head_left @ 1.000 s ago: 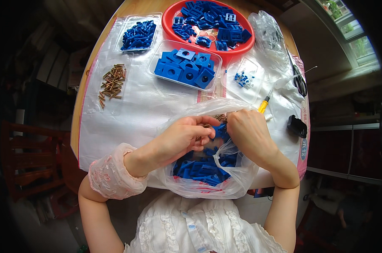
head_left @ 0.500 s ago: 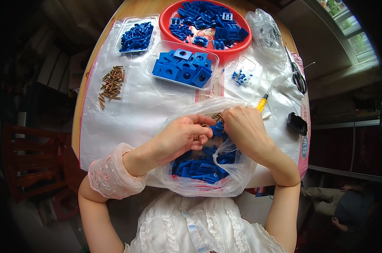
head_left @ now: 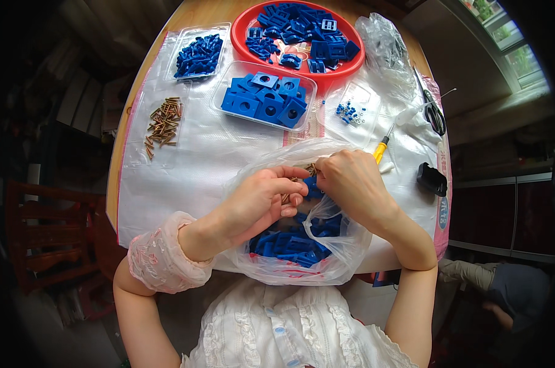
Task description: The recorder is sorting and assembling blue plastic components and small metal screws.
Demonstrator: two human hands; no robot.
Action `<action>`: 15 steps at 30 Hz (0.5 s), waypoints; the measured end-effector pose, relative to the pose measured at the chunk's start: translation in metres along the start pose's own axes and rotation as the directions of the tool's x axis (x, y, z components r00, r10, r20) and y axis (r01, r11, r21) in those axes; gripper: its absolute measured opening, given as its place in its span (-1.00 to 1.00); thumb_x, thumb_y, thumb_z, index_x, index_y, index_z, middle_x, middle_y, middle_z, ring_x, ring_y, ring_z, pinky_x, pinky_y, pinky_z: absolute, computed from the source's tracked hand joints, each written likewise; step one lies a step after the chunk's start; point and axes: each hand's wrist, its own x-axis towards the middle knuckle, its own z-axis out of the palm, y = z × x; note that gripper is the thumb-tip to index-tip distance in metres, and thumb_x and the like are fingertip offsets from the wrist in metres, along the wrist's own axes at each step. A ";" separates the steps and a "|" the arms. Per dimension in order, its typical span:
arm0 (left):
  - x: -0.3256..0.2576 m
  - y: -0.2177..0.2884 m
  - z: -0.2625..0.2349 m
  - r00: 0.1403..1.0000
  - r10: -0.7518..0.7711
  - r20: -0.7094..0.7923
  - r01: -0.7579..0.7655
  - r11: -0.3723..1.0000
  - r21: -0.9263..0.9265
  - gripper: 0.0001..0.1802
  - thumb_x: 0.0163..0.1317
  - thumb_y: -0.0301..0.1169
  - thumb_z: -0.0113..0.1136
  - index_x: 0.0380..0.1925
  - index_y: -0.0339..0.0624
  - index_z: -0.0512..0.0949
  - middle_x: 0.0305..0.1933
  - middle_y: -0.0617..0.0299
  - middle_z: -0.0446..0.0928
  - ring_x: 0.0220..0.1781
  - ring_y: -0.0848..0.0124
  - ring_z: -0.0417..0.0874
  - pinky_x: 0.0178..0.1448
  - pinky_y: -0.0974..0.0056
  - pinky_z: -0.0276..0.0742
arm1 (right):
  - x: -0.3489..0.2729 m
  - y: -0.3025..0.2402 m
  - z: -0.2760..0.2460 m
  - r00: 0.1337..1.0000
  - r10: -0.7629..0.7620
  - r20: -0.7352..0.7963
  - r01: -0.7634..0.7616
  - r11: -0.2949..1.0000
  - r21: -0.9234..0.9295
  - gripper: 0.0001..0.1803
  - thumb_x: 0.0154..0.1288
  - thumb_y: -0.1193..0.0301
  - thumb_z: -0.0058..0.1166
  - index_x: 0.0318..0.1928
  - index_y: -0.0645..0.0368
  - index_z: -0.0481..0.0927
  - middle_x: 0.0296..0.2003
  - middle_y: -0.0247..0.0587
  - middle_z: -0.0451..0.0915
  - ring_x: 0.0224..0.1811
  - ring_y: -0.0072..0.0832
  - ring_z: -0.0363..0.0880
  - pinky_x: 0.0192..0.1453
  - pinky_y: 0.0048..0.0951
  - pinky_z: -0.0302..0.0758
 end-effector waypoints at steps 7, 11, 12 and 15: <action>0.002 -0.016 0.003 1.000 -0.010 0.005 0.010 0.989 -0.149 -0.62 0.63 -0.35 -0.08 0.27 -0.38 0.44 0.05 0.14 0.58 0.06 0.40 0.58 0.16 0.26 0.53 | -0.008 -0.008 -0.023 0.999 -0.044 0.001 0.044 0.998 0.055 -0.90 0.18 0.42 0.30 -0.37 0.20 0.72 -0.50 -0.01 0.69 -0.41 -0.11 0.75 -0.34 -0.19 0.63; 0.007 -0.015 0.009 0.999 0.030 0.020 -0.026 0.980 -0.196 -0.60 0.68 -0.31 -0.18 0.25 -0.37 0.46 0.10 0.10 0.58 0.14 0.36 0.60 0.27 0.23 0.53 | -0.017 -0.022 -0.040 0.986 -0.149 -0.073 0.162 0.961 0.224 -0.84 0.20 0.41 0.31 -0.23 0.20 0.69 -0.50 -0.04 0.69 -0.41 -0.13 0.75 -0.34 -0.20 0.61; 0.009 -0.017 0.008 0.999 0.037 0.019 -0.032 0.976 -0.216 -0.62 0.68 -0.33 -0.19 0.23 -0.37 0.47 0.10 0.08 0.58 0.13 0.35 0.61 0.25 0.23 0.55 | -0.017 -0.022 -0.042 0.988 -0.140 -0.061 0.150 0.964 0.219 -0.84 0.19 0.42 0.30 -0.23 0.20 0.68 -0.50 -0.04 0.69 -0.40 -0.13 0.76 -0.33 -0.19 0.61; 0.009 -0.019 0.005 1.000 0.002 -0.010 -0.004 0.981 -0.195 -0.61 0.68 -0.33 -0.18 0.26 -0.36 0.46 0.07 0.14 0.58 0.11 0.39 0.59 0.25 0.26 0.54 | -0.018 -0.020 -0.043 0.995 -0.102 -0.014 0.103 0.981 0.167 -0.85 0.17 0.47 0.29 -0.25 0.21 0.66 -0.49 -0.03 0.69 -0.38 -0.12 0.76 -0.32 -0.19 0.61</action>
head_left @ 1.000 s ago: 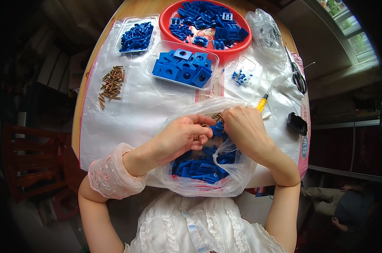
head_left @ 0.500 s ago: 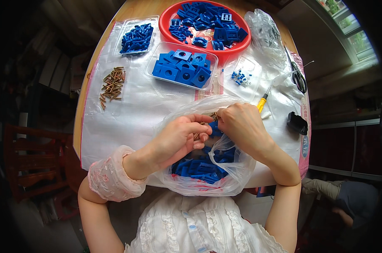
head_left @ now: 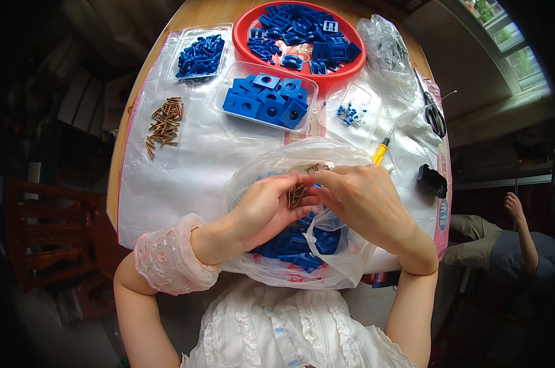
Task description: The recorder is sorting and assembling blue plastic components and small metal screws.
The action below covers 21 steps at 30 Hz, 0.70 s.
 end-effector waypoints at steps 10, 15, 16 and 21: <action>-0.060 0.070 0.024 0.983 0.129 0.129 -0.180 0.810 0.558 -0.70 0.60 -0.45 0.00 0.20 -0.40 0.49 -0.16 0.38 0.47 -0.26 0.72 0.38 -0.21 0.58 0.33 | 0.017 0.025 0.031 0.997 0.067 0.033 -0.057 0.969 -0.242 -0.97 0.12 0.54 0.25 -0.38 0.21 0.69 -0.45 0.03 0.71 -0.33 -0.12 0.78 -0.25 -0.20 0.65; -0.086 0.130 -0.018 0.799 0.592 0.107 -0.145 0.017 0.989 -0.81 0.57 -0.55 -0.03 0.00 -0.32 0.57 -0.20 0.24 0.57 -0.25 0.53 0.51 -0.15 0.43 0.41 | 0.015 0.023 0.030 0.998 0.058 0.003 -0.055 0.964 -0.262 -0.97 0.11 0.55 0.26 -0.39 0.20 0.70 -0.44 0.03 0.71 -0.33 -0.11 0.78 -0.25 -0.20 0.65; -0.087 0.135 -0.039 0.698 0.697 0.165 -0.039 -0.193 0.980 -0.83 0.55 -0.57 -0.01 -0.03 -0.36 0.57 -0.21 0.15 0.59 -0.22 0.40 0.57 -0.10 0.34 0.48 | 0.018 0.019 0.027 0.999 0.039 0.011 -0.035 0.965 -0.259 -0.97 0.11 0.54 0.26 -0.39 0.20 0.70 -0.44 0.03 0.71 -0.33 -0.11 0.78 -0.25 -0.20 0.65; -0.080 0.161 -0.089 0.641 0.742 0.199 0.156 -0.379 0.912 -0.86 0.48 -0.66 0.01 -0.07 -0.41 0.54 -0.10 0.01 0.60 -0.09 0.22 0.65 0.06 0.22 0.54 | 0.018 0.018 0.033 0.998 0.029 0.052 -0.015 0.967 -0.256 -0.95 0.10 0.54 0.26 -0.37 0.21 0.70 -0.45 0.04 0.71 -0.34 -0.09 0.78 -0.27 -0.19 0.65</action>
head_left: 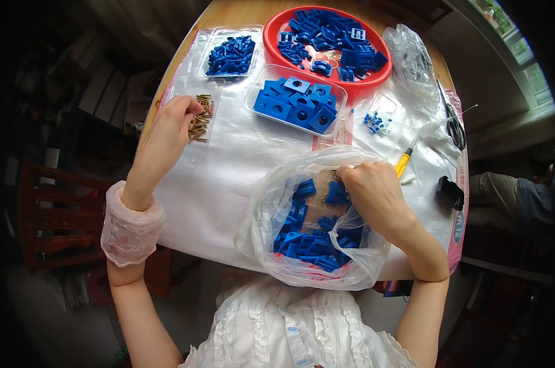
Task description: The recorder is sorting and assembling blue plastic components and small metal screws.
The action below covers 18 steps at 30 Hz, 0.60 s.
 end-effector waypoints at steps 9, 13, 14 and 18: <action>0.001 0.000 -0.001 0.997 0.010 -0.077 0.003 0.986 0.168 -0.85 0.48 -0.62 0.06 -0.03 -0.39 0.56 -0.04 -0.03 0.65 -0.01 0.09 0.71 0.14 0.16 0.59 | 0.004 -0.001 0.001 0.999 0.031 -0.018 -0.032 0.999 -0.029 -0.93 0.17 0.49 0.24 -0.35 0.23 0.71 -0.45 0.05 0.71 -0.34 -0.07 0.78 -0.28 -0.17 0.65; -0.003 0.048 -0.018 0.981 0.048 -0.188 -0.043 0.999 0.033 -0.85 0.48 -0.54 0.14 -0.04 -0.36 0.59 -0.12 -0.06 0.71 -0.15 0.08 0.77 0.00 0.12 0.66 | 0.002 0.004 0.004 1.000 0.022 0.015 -0.022 1.000 -0.010 -0.93 0.15 0.51 0.23 -0.38 0.25 0.71 -0.43 0.07 0.72 -0.33 -0.07 0.78 -0.26 -0.17 0.65; -0.008 0.064 -0.020 0.985 0.078 -0.153 -0.081 0.997 -0.018 -0.86 0.47 -0.54 0.15 -0.05 -0.35 0.60 -0.13 -0.06 0.71 -0.15 0.07 0.77 -0.01 0.12 0.66 | 0.003 0.006 0.007 0.999 0.026 0.029 -0.025 1.000 -0.009 -0.94 0.14 0.52 0.23 -0.39 0.25 0.71 -0.43 0.07 0.72 -0.33 -0.07 0.78 -0.25 -0.18 0.66; -0.037 0.135 0.000 0.956 0.295 0.005 -0.289 0.940 -0.179 -0.88 0.43 -0.52 0.24 -0.11 -0.29 0.67 -0.19 0.08 0.73 -0.21 0.24 0.75 -0.16 0.18 0.62 | 0.005 0.010 0.012 1.000 0.008 0.026 -0.009 1.000 0.013 -0.95 0.12 0.54 0.22 -0.41 0.23 0.72 -0.41 0.07 0.73 -0.31 -0.10 0.79 -0.24 -0.19 0.66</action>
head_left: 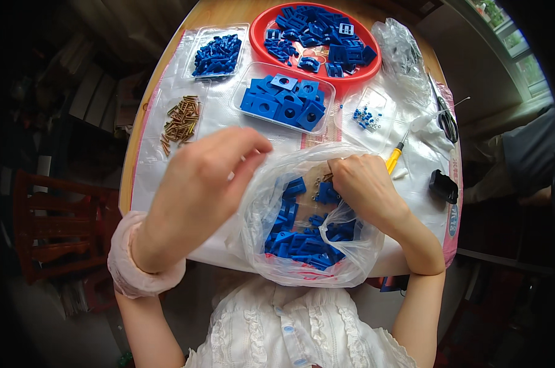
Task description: The recorder is sorting and assembling blue plastic components and small metal screws.
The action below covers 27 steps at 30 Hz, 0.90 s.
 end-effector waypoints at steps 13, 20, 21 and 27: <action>0.024 0.003 0.108 0.972 0.147 0.182 -0.132 0.987 -0.094 -0.89 0.32 -0.50 0.22 -0.33 -0.35 0.61 -0.29 -0.13 0.68 -0.23 -0.15 0.70 -0.11 -0.06 0.62 | -0.010 -0.001 -0.028 0.998 0.018 -0.056 -0.008 0.986 0.165 -0.92 0.12 0.50 0.30 -0.40 0.22 0.65 -0.46 0.01 0.70 -0.36 -0.08 0.75 -0.30 -0.16 0.59; 0.020 0.001 0.104 0.972 0.089 0.218 -0.084 0.996 -0.035 -0.83 0.35 -0.47 0.20 -0.38 -0.37 0.64 -0.34 -0.13 0.66 -0.28 -0.12 0.70 -0.12 -0.07 0.62 | -0.015 -0.004 -0.026 0.999 0.010 -0.052 -0.004 0.992 0.124 -0.92 0.12 0.51 0.31 -0.42 0.23 0.65 -0.47 0.01 0.70 -0.37 -0.08 0.76 -0.31 -0.18 0.60; 0.018 0.004 0.100 0.970 0.069 0.235 -0.068 0.998 -0.015 -0.84 0.35 -0.48 0.22 -0.38 -0.35 0.64 -0.35 -0.12 0.65 -0.29 -0.11 0.71 -0.13 -0.06 0.63 | -0.016 -0.005 -0.026 0.999 0.031 -0.026 -0.029 0.997 0.073 -0.93 0.11 0.52 0.31 -0.42 0.23 0.66 -0.46 0.02 0.70 -0.36 -0.08 0.76 -0.31 -0.19 0.60; 0.007 0.004 0.085 0.980 0.041 0.195 -0.036 0.999 -0.028 -0.92 0.29 -0.51 0.30 -0.36 -0.29 0.68 -0.35 -0.06 0.63 -0.30 -0.06 0.71 -0.16 0.01 0.64 | -0.011 -0.006 -0.011 0.999 0.051 0.010 -0.051 0.998 -0.032 -0.95 0.03 0.52 0.33 -0.44 0.23 0.74 -0.43 0.05 0.73 -0.33 -0.11 0.79 -0.26 -0.20 0.66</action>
